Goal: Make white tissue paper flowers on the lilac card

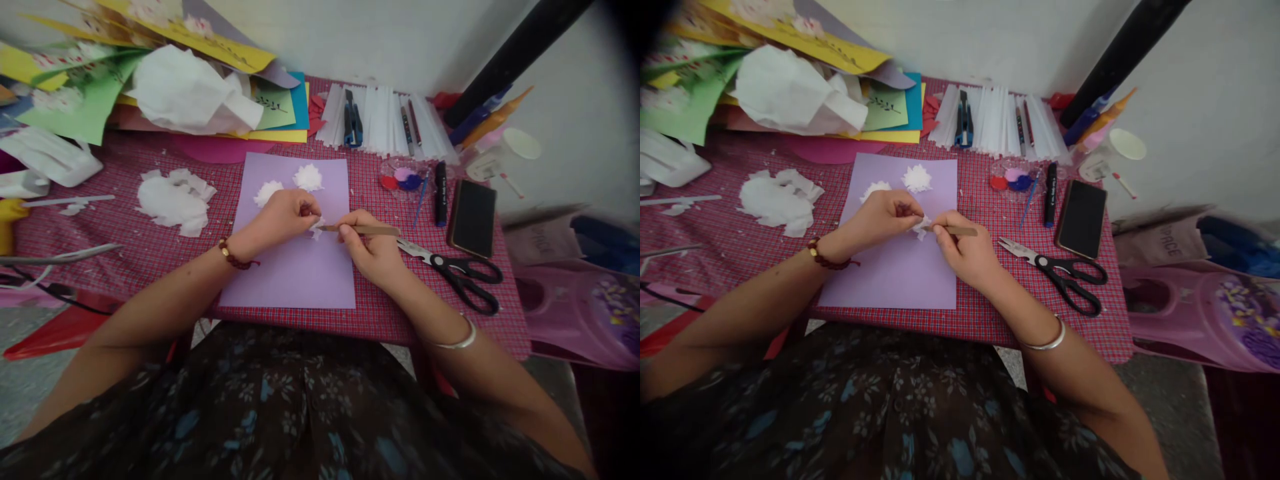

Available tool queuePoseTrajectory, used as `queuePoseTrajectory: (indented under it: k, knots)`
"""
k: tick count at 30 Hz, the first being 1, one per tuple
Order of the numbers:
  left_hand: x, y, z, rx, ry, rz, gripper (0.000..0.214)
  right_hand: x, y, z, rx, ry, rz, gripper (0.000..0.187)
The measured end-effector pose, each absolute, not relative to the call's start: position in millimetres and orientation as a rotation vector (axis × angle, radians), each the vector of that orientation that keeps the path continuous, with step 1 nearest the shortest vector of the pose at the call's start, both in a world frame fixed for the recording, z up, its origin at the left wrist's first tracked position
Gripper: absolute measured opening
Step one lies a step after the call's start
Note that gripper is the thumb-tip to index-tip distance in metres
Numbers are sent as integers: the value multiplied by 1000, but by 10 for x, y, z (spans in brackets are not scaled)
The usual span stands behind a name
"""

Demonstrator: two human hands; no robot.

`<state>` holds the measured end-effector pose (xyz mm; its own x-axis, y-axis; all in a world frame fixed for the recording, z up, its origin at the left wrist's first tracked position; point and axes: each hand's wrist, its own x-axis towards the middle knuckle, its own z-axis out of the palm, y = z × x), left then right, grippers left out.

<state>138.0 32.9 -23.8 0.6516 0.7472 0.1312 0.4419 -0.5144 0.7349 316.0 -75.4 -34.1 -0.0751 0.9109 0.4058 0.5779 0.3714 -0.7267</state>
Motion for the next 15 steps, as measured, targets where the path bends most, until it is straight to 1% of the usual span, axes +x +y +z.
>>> queuePoseTrajectory:
  k: [5,8,10,12,15]
  knots:
    - [1333,391,-160,2083,995,733,9,3148,-781,-310,-1279,-2045,221,20]
    - [1284,417,-80,2019,1033,779,7,3119,-800,-303,-1290,-2246,22,23]
    - [1255,427,-44,1995,1065,792,7,3099,-811,-298,-1305,-2332,-53,23]
    - [1234,436,-28,1988,1083,797,7,3092,-821,-287,-1305,-2353,-37,22]
    - [1208,449,-14,1960,1075,811,7,3124,-836,-264,-1284,-2143,166,18]
